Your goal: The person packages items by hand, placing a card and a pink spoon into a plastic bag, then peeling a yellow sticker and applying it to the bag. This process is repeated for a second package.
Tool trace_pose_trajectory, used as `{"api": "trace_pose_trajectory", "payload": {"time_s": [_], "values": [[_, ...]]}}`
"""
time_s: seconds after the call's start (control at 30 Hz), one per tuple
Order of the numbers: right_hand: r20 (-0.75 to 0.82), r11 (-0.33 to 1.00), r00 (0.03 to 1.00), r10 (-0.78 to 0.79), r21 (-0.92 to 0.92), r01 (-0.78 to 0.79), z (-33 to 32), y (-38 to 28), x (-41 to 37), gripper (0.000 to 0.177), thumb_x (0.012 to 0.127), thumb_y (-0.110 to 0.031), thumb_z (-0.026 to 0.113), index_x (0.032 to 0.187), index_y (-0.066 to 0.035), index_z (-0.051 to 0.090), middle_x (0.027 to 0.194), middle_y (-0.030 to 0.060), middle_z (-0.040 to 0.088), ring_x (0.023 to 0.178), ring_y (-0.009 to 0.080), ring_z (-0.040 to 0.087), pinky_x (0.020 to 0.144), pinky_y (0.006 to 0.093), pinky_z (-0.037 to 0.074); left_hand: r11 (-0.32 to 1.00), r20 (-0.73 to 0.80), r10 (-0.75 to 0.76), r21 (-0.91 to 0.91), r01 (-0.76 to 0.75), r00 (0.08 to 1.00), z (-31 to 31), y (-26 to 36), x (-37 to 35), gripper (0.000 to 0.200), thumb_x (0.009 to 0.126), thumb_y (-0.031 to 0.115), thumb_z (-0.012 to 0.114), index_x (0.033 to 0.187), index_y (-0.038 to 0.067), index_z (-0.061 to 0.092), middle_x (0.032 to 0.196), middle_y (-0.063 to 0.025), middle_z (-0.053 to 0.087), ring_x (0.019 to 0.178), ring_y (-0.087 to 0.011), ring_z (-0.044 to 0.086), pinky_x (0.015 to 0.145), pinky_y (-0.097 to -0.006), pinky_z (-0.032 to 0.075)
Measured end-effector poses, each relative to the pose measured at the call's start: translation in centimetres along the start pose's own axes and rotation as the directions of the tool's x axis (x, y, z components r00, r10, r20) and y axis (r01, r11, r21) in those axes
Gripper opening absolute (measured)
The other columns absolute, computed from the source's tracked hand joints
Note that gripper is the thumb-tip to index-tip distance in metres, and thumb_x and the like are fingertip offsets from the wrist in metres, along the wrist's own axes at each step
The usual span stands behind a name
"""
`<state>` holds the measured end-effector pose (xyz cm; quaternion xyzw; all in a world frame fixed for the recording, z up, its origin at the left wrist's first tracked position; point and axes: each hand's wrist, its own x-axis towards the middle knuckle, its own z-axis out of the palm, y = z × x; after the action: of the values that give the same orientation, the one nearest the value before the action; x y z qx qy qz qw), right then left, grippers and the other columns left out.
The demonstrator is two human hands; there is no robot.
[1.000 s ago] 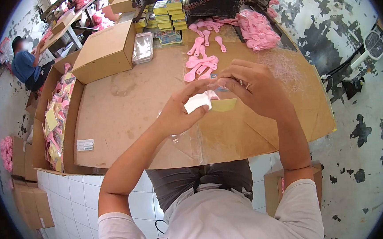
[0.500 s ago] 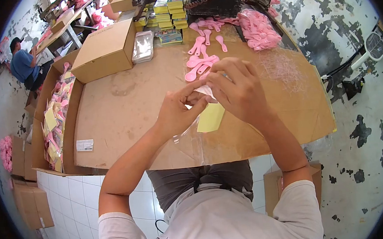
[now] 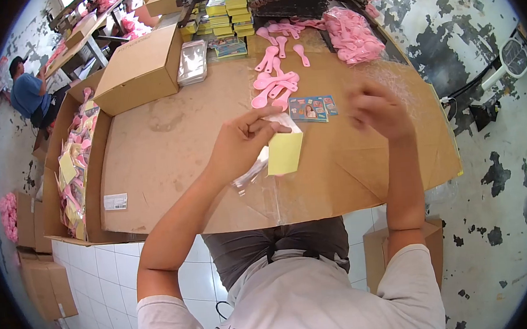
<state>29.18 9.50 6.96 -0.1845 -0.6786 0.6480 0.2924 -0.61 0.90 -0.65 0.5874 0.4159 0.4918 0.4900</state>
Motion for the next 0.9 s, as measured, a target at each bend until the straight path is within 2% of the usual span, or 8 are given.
{"api": "trace_pose_trajectory", "payload": {"time_s": [0.17,0.27,0.37,0.43,0.53,0.6,0.67,0.9], "values": [[-0.453,0.924,0.89,0.041,-0.322,-0.207,-10.4,2.3,-2.9,0.019,0.101,-0.01,0.055,0.116,-0.001,0.06,0.081,0.0074,0.064,0.072,0.0211,0.065,0.071,0.0336,0.052,0.994,-0.098,-0.002,-0.107,-0.008,0.995,-0.5,-1.3,0.7,0.038,0.101,0.012,0.064,0.135,-0.005,0.061,0.106,-0.0095,0.076,0.094,-0.0101,0.07,0.082,-0.0251,0.056],[-0.638,0.46,0.73,-0.245,-0.739,-0.491,-11.5,3.8,-4.4,0.023,0.099,-0.011,0.059,0.12,-0.002,0.062,0.09,0.0097,0.066,0.078,0.0237,0.067,0.073,0.0351,0.053,0.993,-0.103,-0.004,-0.118,-0.009,0.995,-0.5,-1.5,0.9,0.04,0.102,0.013,0.064,0.139,-0.003,0.058,0.103,-0.0082,0.076,0.094,-0.009,0.069,0.081,-0.0268,0.057],[-0.409,0.095,0.676,-0.613,-0.888,-0.45,-8.3,4.1,-3.9,0.028,0.097,-0.012,0.063,0.123,-0.003,0.064,0.099,0.0119,0.068,0.084,0.0263,0.068,0.076,0.0366,0.054,0.99,-0.122,-0.064,-0.135,0.047,0.991,-0.1,0.0,0.8,0.037,0.102,0.014,0.065,0.134,-0.005,0.061,0.108,-0.0097,0.075,0.095,-0.011,0.07,0.083,-0.0266,0.058],[-0.382,0.199,0.722,-0.576,-0.923,-0.33,-5.4,3.9,-2.4,0.032,0.095,-0.013,0.066,0.126,-0.004,0.065,0.105,0.0135,0.07,0.088,0.028,0.069,0.078,0.0376,0.054,0.984,-0.115,-0.049,-0.176,0.028,0.992,0.2,-0.6,0.9,0.036,0.103,0.015,0.064,0.133,-0.005,0.062,0.108,-0.0095,0.075,0.095,-0.0108,0.07,0.083,-0.0273,0.058],[-0.462,0.634,0.867,-0.188,-0.731,-0.253,-0.4,5.0,0.4,0.025,0.097,-0.013,0.066,0.119,-0.002,0.069,0.107,0.0115,0.071,0.088,0.0225,0.069,0.079,0.0378,0.054,0.99,-0.069,-0.02,-0.14,0.01,0.997,0.3,-1.7,1.1,0.034,0.104,0.015,0.062,0.132,-0.003,0.064,0.109,-0.0093,0.075,0.095,-0.0109,0.07,0.083,-0.0284,0.058],[-0.165,0.741,0.976,-0.141,-0.672,-0.006,1.5,6.3,2.1,0.026,0.098,-0.013,0.067,0.121,0.0,0.067,0.102,0.0076,0.071,0.088,0.0157,0.066,0.078,0.0345,0.054,0.993,-0.055,-0.019,-0.118,0.013,0.998,0.3,-1.8,0.9,0.033,0.104,0.016,0.062,0.131,-0.002,0.064,0.109,-0.0092,0.075,0.095,-0.011,0.07,0.083,-0.0287,0.058],[-0.098,0.924,0.995,-0.01,-0.382,-0.028,3.8,7.0,3.4,0.027,0.098,-0.012,0.068,0.121,0.002,0.066,0.101,0.006,0.071,0.09,0.0134,0.066,0.08,0.032,0.054,0.991,-0.062,-0.028,-0.131,0.02,0.998,0.3,-1.6,0.8,0.032,0.104,0.016,0.062,0.13,-0.002,0.065,0.109,-0.0091,0.075,0.095,-0.0112,0.07,0.083,-0.0288,0.058],[-0.077,0.985,0.996,0.046,-0.161,-0.058,3.4,8.1,4.1,0.02,0.099,-0.007,0.067,0.116,0.001,0.066,0.101,0.0037,0.069,0.095,0.0104,0.065,0.086,0.0287,0.054,0.992,-0.085,-0.037,-0.121,0.026,0.996,-0.1,-1.6,1.0,0.031,0.103,0.016,0.064,0.127,-0.002,0.068,0.109,-0.0093,0.075,0.095,-0.0115,0.07,0.082,-0.0278,0.058]]}}
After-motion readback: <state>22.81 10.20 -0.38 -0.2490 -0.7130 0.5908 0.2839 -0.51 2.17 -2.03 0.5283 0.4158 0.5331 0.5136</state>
